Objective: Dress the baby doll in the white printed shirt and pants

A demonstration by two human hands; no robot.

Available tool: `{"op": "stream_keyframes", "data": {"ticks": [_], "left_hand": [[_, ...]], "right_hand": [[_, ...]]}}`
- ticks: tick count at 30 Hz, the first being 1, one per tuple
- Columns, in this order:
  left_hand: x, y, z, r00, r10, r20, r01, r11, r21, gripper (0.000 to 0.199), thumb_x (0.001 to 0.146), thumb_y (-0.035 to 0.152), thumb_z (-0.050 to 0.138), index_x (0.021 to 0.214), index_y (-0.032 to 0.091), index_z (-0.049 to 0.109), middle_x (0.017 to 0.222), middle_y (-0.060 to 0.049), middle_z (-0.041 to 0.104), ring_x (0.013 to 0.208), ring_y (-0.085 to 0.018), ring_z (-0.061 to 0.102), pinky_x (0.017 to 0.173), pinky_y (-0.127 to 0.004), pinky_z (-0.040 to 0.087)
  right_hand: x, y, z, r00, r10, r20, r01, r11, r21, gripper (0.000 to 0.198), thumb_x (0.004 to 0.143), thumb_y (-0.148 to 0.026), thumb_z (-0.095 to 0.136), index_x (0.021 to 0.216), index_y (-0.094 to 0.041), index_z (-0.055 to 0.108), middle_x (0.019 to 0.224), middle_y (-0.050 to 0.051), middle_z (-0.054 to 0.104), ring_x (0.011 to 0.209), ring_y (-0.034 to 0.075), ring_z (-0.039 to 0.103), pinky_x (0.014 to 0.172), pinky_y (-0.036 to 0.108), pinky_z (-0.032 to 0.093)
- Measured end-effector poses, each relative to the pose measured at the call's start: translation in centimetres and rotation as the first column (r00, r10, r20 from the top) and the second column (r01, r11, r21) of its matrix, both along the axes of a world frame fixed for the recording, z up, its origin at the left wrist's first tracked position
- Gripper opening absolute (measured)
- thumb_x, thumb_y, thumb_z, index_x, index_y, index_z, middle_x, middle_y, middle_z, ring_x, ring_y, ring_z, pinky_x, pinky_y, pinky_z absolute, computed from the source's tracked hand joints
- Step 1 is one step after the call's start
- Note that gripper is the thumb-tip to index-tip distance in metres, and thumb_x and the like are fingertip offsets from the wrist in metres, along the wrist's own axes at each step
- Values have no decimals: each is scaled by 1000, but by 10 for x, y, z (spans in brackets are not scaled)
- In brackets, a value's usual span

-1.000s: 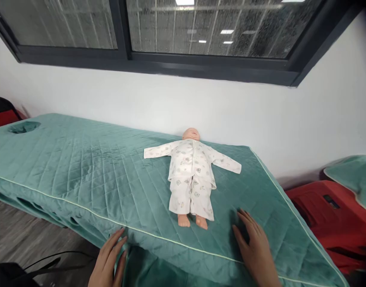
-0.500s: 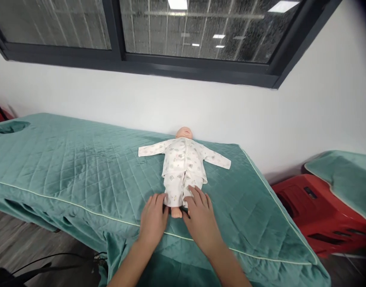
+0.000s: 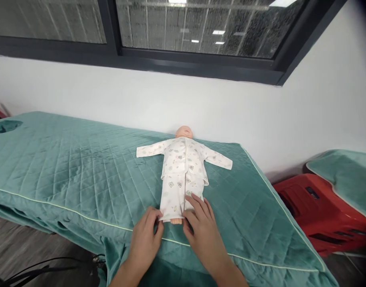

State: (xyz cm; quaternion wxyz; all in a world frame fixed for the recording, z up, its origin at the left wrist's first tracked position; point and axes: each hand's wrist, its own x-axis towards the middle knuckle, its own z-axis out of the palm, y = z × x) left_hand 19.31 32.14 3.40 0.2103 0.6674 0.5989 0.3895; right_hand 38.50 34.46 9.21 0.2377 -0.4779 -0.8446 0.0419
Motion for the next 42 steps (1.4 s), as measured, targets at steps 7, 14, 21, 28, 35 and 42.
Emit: {"op": "stream_keyframes", "data": {"ticks": [7, 14, 21, 28, 35, 42], "left_hand": [[-34, 26, -14, 999, 40, -9, -40, 998, 49, 19, 94, 33, 44, 102, 23, 57, 107, -8, 63, 104, -24, 61, 89, -39, 51], [-83, 160, -8, 890, 339, -304, -316, 941, 122, 52, 87, 21, 45, 139, 15, 44, 141, -17, 47, 134, -32, 41, 109, -49, 38], [-102, 250, -1, 818, 257, -515, -334, 940, -62, 58, 92, 18, 36, 150, 18, 32, 152, -20, 38, 142, -36, 31, 111, -67, 21], [-131, 272, -6, 734, 258, -628, -335, 942, -4, 60, 91, 11, 33, 150, 18, 35, 152, -16, 40, 136, -33, 42, 111, -55, 31], [-139, 266, -12, 744, 257, -616, -332, 943, -9, 58, 85, 9, 41, 141, 21, 49, 149, -12, 46, 137, -32, 40, 113, -54, 30], [-131, 189, -13, 784, 287, -550, -249, 958, 144, 49, 91, 13, 37, 137, 12, 52, 146, -17, 47, 134, -31, 45, 110, -49, 39]], "right_hand": [[38, 6, -20, 906, -211, -367, 161, 973, -163, 24, 94, -20, 45, 113, -26, 58, 132, 9, 54, 123, 24, 53, 99, 45, 50], [47, 8, -35, 920, -236, -313, 150, 950, -273, 18, 87, -17, 49, 99, -24, 60, 105, 7, 62, 97, 24, 61, 85, 41, 53], [55, 11, -14, 942, -97, -323, -42, 916, -398, 15, 91, -19, 49, 89, -24, 62, 97, 5, 65, 90, 21, 62, 83, 35, 52], [87, 34, -14, 859, -290, -422, -54, 768, -638, 17, 92, -37, 54, 94, -22, 63, 90, 3, 64, 84, 18, 59, 77, 29, 48], [89, 53, -40, 568, -564, -600, -16, 721, -693, 26, 84, -46, 65, 93, -21, 65, 86, 3, 62, 74, 16, 57, 57, 25, 46], [100, 67, -21, 182, -654, -734, -227, 699, -679, 37, 78, -34, 74, 112, -28, 61, 130, 5, 62, 120, 22, 59, 95, 32, 51]]}}
